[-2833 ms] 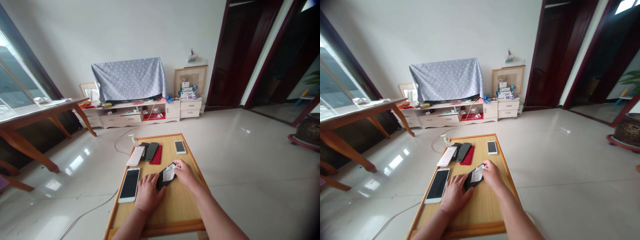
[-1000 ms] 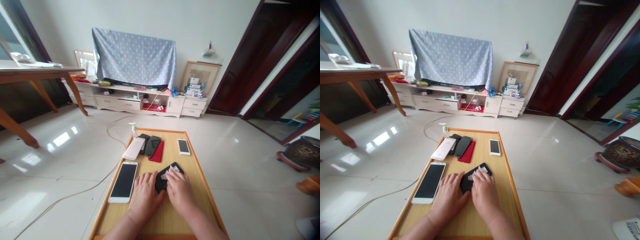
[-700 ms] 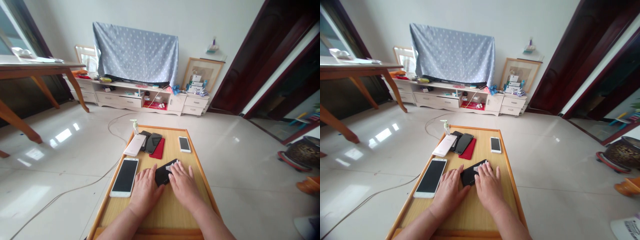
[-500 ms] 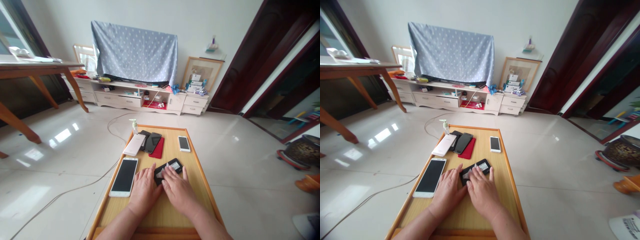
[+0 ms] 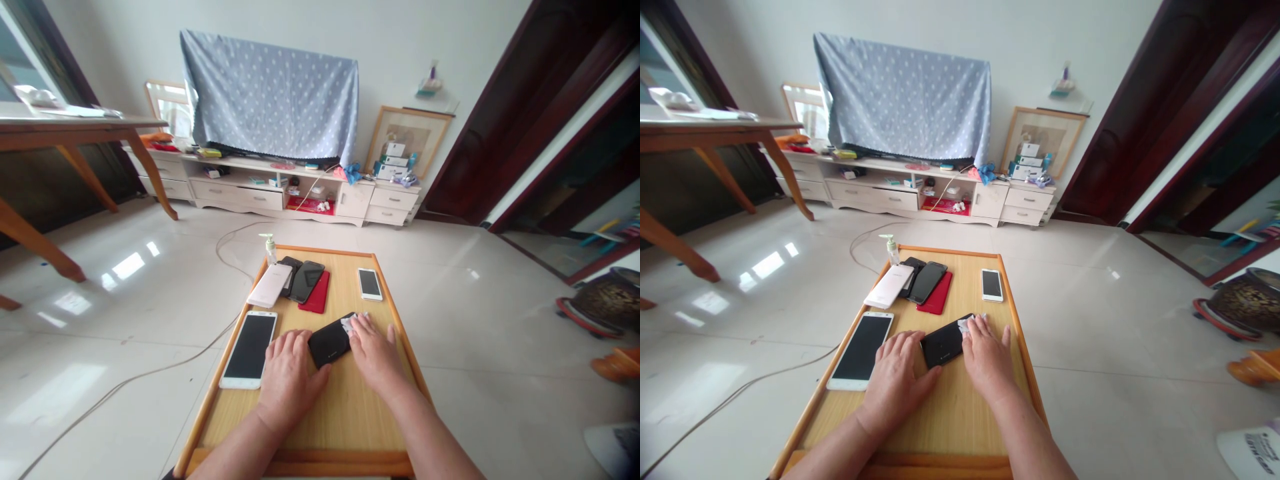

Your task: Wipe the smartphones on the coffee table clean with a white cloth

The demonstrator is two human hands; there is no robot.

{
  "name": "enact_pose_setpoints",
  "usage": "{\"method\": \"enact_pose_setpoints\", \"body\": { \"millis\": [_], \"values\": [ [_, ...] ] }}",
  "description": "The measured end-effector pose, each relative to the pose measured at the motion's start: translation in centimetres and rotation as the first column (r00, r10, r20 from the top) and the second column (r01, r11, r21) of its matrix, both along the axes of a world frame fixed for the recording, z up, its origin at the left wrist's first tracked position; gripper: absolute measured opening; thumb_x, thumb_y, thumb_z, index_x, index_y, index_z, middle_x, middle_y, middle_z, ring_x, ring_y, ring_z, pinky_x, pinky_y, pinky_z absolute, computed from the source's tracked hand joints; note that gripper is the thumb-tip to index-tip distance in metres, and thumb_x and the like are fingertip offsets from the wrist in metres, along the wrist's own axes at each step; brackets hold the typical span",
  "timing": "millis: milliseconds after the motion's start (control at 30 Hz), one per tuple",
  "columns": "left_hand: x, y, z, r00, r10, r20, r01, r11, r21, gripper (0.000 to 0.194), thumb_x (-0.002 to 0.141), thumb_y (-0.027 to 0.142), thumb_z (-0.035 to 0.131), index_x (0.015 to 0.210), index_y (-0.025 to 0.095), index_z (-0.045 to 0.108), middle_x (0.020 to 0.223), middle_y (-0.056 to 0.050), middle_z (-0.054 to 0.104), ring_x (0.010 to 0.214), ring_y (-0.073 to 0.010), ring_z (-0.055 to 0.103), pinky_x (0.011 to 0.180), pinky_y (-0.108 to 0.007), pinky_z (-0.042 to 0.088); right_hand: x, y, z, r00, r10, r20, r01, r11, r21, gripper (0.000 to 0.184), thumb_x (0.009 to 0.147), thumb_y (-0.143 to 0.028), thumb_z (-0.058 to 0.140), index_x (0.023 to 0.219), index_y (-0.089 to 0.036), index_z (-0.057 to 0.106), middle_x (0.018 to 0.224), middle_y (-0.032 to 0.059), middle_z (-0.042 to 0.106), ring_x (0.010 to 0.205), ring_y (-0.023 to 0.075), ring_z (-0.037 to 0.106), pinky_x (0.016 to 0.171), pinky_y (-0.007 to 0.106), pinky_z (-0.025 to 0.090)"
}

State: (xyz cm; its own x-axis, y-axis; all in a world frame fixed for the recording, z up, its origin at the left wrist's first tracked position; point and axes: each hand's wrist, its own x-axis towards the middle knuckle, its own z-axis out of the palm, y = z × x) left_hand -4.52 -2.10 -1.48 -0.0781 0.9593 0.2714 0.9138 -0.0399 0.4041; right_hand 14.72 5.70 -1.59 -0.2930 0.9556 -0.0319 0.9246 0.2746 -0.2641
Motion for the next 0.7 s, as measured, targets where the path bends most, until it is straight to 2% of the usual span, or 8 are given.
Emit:
{"method": "enact_pose_setpoints", "body": {
  "millis": [133, 333, 467, 567, 633, 700],
  "values": [
    [0.2, -0.1, 0.2, 0.996, 0.063, -0.056, -0.064, 0.998, -0.019, 0.064, 0.077, 0.05, 0.071, 0.131, 0.021, 0.054, 0.129, -0.011, 0.059, 0.127, -0.0317, 0.047, 0.109, -0.048, 0.032, 0.3, 0.3, -0.1, 1.0, 0.0, -0.021, 0.0, 1.0, -0.004, 0.051, 0.105, -0.037, 0.021, 0.15, -0.025, 0.042, 0.158, 0.0072, 0.038, 0.15, 0.0216, 0.025, 0.119, 0.063, 0.003],
    [0.3, 0.0, 0.3, 0.995, 0.049, -0.09, -0.055, 0.996, -0.071, 0.055, 0.081, 0.051, 0.067, 0.128, 0.024, 0.058, 0.131, -0.01, 0.058, 0.128, -0.0311, 0.045, 0.109, -0.046, 0.031, -0.2, -0.5, 0.6, 1.0, 0.005, 0.006, -0.005, 1.0, 0.022, 0.052, 0.105, -0.037, 0.023, 0.151, -0.021, 0.042, 0.158, 0.0105, 0.038, 0.15, 0.0238, 0.026, 0.12, 0.062, 0.004],
    [0.2, 0.0, 0.2, 0.994, 0.036, -0.099, -0.043, 0.997, -0.066, 0.054, 0.083, 0.051, 0.064, 0.129, 0.022, 0.059, 0.133, -0.01, 0.058, 0.133, -0.0325, 0.041, 0.111, -0.048, 0.029, -1.7, -2.7, 1.6, 0.983, 0.182, -0.041, -0.18, 0.983, 0.042, 0.05, 0.106, -0.036, 0.023, 0.148, -0.022, 0.046, 0.156, 0.009, 0.042, 0.149, 0.0226, 0.029, 0.122, 0.057, 0.0],
    [0.2, 0.0, 0.0, 0.994, 0.03, -0.104, -0.036, 0.998, -0.057, 0.051, 0.086, 0.051, 0.061, 0.129, 0.023, 0.059, 0.136, -0.01, 0.058, 0.138, -0.033, 0.037, 0.114, -0.05, 0.026, -2.1, -3.2, 1.9, 0.948, 0.307, -0.083, -0.307, 0.952, 0.012, 0.049, 0.106, -0.037, 0.024, 0.148, -0.026, 0.047, 0.155, 0.0063, 0.043, 0.148, 0.0207, 0.029, 0.122, 0.056, -0.002],
    [0.1, 0.0, -0.2, 0.994, 0.031, -0.106, -0.036, 0.998, -0.049, 0.052, 0.085, 0.051, 0.062, 0.129, 0.023, 0.06, 0.138, -0.01, 0.057, 0.139, -0.0337, 0.036, 0.116, -0.051, 0.024, -1.5, -2.4, 1.6, 0.963, 0.262, -0.072, -0.262, 0.965, 0.002, 0.049, 0.106, -0.037, 0.022, 0.148, -0.027, 0.046, 0.156, 0.0055, 0.041, 0.148, 0.0207, 0.029, 0.121, 0.057, -0.002],
    [0.1, 0.0, -0.3, 0.994, 0.033, -0.105, -0.037, 0.998, -0.04, 0.054, 0.083, 0.051, 0.064, 0.129, 0.023, 0.06, 0.139, -0.01, 0.057, 0.141, -0.0344, 0.035, 0.118, -0.052, 0.021, -0.7, -1.2, 1.3, 0.991, 0.128, -0.027, -0.128, 0.992, -0.001, 0.05, 0.106, -0.036, 0.021, 0.149, -0.026, 0.045, 0.157, 0.0059, 0.04, 0.149, 0.0216, 0.028, 0.121, 0.059, -0.002]
  ]
}}
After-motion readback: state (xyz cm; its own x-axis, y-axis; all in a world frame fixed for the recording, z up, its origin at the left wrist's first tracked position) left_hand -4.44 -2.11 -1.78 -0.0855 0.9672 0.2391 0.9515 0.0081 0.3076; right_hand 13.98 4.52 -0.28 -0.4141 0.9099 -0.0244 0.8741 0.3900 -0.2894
